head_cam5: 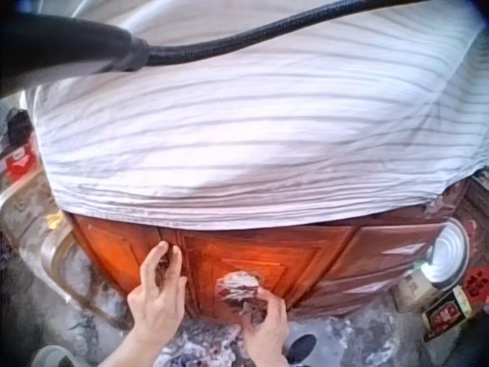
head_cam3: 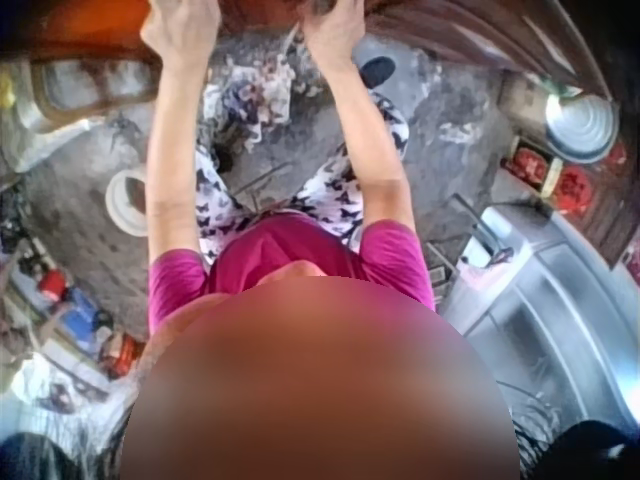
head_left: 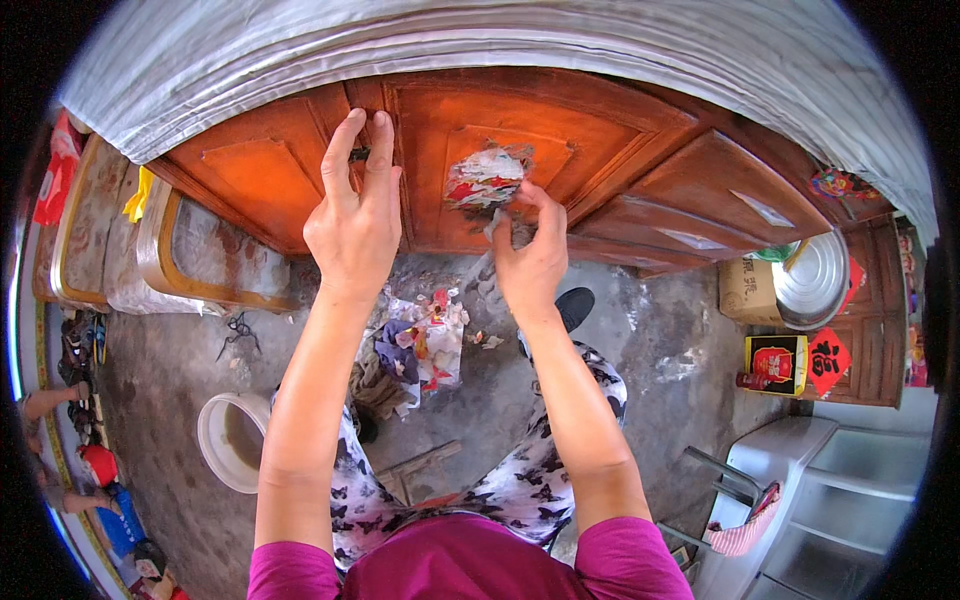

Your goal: The person scrubs a wooden door with a cloth, focusing on a central decorative panel. They repeatedly rub the surface, occasionally dipping the cloth into a bucket of water to re-wet it, and continue scrubbing the same area throughout the clip.

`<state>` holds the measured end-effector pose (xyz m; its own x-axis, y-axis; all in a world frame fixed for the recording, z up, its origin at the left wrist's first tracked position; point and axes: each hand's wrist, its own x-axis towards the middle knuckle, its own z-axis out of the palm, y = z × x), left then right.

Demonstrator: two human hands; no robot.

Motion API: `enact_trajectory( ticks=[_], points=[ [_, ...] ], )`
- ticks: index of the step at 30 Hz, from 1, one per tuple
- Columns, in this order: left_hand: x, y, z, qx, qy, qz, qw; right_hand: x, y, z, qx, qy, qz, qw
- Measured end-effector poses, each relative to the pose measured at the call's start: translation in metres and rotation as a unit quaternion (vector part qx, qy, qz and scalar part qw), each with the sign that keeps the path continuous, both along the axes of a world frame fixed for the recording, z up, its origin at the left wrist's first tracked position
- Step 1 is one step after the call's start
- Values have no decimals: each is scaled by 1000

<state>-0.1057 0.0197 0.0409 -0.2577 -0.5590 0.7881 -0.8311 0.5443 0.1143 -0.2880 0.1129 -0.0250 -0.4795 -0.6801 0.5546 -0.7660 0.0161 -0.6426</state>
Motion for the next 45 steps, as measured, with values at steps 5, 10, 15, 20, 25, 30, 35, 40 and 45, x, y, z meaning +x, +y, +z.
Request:
enact_trajectory(
  ticks=[5,10,15,20,25,30,35,40,45],
  points=[
    [2,-1,-1,0,-1,-6,1000,4,-1,4,-55,-22,-14,998],
    [-2,0,-1,6,2,-3,1000,-4,-4,3,-20,-29,-4,999],
    [1,-3,-3,-17,8,-15,1000,-7,-11,4,-61,4,-66,996],
    [0,-1,-2,-1,10,-15,1000,-13,-20,7,-86,85,-119,985],
    [0,0,0,4,13,-16,1000,-15,-30,0,-100,105,-150,978],
    [3,-5,-2,-28,12,-31,999,-16,-35,1,-96,146,-146,974],
    [5,-4,-3,-18,6,-26,999,-1,-27,2,-65,162,-70,982],
    [6,-5,-3,-22,1,-16,1000,19,-15,-2,-9,121,67,990],
    [4,-5,-2,-27,-3,-20,999,27,12,-52,220,188,209,934]
  ],
)
